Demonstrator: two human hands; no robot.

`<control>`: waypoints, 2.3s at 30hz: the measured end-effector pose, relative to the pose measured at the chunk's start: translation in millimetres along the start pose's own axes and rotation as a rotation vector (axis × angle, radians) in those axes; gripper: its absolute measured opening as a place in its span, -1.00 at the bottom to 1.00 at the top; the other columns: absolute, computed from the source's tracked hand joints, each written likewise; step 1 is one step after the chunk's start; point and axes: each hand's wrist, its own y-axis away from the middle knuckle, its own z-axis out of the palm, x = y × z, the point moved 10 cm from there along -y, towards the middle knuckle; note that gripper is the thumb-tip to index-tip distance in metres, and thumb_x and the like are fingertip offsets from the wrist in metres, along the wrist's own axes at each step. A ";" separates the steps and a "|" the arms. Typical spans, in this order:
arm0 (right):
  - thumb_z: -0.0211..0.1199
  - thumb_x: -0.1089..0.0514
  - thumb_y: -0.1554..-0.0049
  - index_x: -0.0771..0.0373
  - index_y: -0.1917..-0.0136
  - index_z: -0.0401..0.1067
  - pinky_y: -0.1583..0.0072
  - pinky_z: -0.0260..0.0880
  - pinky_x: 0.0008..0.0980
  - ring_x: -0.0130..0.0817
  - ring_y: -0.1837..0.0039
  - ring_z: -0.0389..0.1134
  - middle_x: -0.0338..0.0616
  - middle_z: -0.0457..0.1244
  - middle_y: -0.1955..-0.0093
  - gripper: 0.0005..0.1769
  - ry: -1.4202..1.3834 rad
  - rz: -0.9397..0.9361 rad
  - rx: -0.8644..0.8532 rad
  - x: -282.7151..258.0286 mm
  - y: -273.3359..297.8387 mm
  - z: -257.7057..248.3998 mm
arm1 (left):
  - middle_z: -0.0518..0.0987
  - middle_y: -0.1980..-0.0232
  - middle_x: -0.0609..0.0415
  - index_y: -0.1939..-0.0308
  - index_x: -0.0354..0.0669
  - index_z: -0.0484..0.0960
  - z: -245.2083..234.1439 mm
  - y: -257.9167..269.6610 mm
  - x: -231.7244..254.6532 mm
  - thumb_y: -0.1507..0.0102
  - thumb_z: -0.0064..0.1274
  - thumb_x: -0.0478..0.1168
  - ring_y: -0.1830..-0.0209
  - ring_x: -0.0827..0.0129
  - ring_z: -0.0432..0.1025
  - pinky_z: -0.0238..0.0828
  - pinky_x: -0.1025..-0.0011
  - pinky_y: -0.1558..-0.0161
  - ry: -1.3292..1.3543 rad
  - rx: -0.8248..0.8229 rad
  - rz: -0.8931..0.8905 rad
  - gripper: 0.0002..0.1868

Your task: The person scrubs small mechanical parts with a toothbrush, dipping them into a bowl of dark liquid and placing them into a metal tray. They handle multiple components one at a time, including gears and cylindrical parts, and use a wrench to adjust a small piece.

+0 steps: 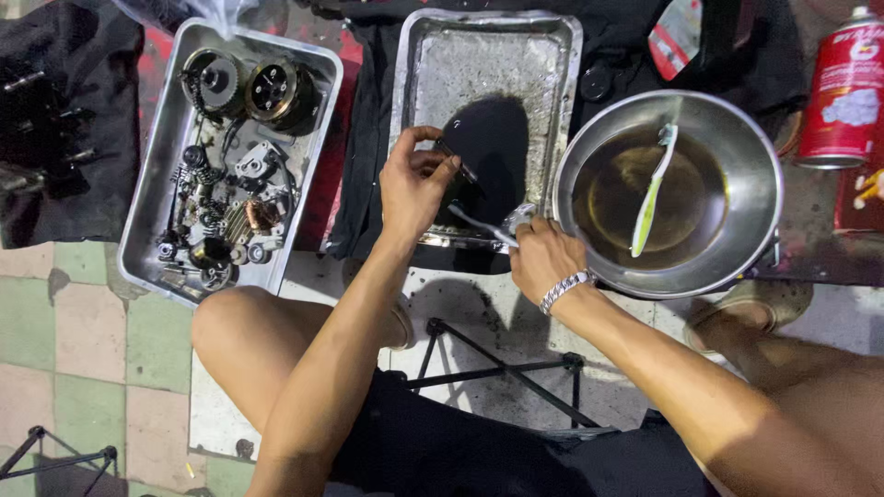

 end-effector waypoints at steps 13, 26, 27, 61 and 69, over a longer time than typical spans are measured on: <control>0.27 0.05 -0.10 0.04 -0.24 0.54 -0.14 0.40 0.04 0.14 -0.09 0.41 0.11 0.35 -0.13 -0.58 0.059 0.201 0.045 163.1 21.0 -58.1 | 0.73 0.30 0.01 -0.09 -0.20 0.57 58.4 32.8 14.9 -0.17 0.25 -0.37 0.40 0.51 0.55 0.47 0.53 0.32 0.276 0.028 -0.121 -0.59; 0.28 -0.04 -0.11 -0.02 -0.28 0.49 -0.18 0.39 0.00 0.05 -0.21 0.37 0.03 0.31 -0.16 -0.54 0.081 -0.106 -0.148 178.4 52.3 -32.4 | 0.74 0.27 -0.08 -0.05 0.00 0.72 146.7 91.1 54.8 -0.04 0.31 -0.18 0.29 0.23 0.65 0.56 0.32 0.17 -0.222 -0.055 -0.068 -0.53; 0.29 -0.04 -0.10 0.00 -0.25 0.52 -0.20 0.38 0.00 0.06 -0.22 0.37 0.02 0.32 -0.18 -0.57 0.086 -0.093 -0.151 178.8 50.1 -30.7 | 0.74 0.25 -0.09 -0.05 0.02 0.73 150.8 95.3 45.9 -0.03 0.31 -0.16 0.26 0.20 0.65 0.56 0.30 0.13 -0.246 -0.085 -0.071 -0.52; 0.38 -0.11 0.01 0.19 -0.03 0.63 -0.25 0.44 -0.06 0.06 -0.18 0.46 0.16 0.42 -0.08 -0.57 -0.017 0.363 -0.295 253.7 61.2 -58.1 | 0.69 0.29 -0.17 -0.01 -0.53 0.62 229.5 73.9 -23.8 -0.07 0.24 -0.48 0.42 0.29 0.60 0.58 0.41 0.35 0.156 -0.484 -0.543 -0.59; 0.23 -0.23 -0.11 0.17 -0.28 0.41 -0.19 0.40 0.06 0.18 -0.12 0.43 0.25 0.40 -0.03 -0.39 -0.069 0.366 -0.235 257.0 59.3 -52.9 | 0.70 0.34 -0.16 0.10 -0.43 0.73 246.5 55.0 -47.4 -0.11 0.20 -0.31 0.40 0.25 0.61 0.58 0.32 0.26 -0.113 -0.478 -0.473 -0.69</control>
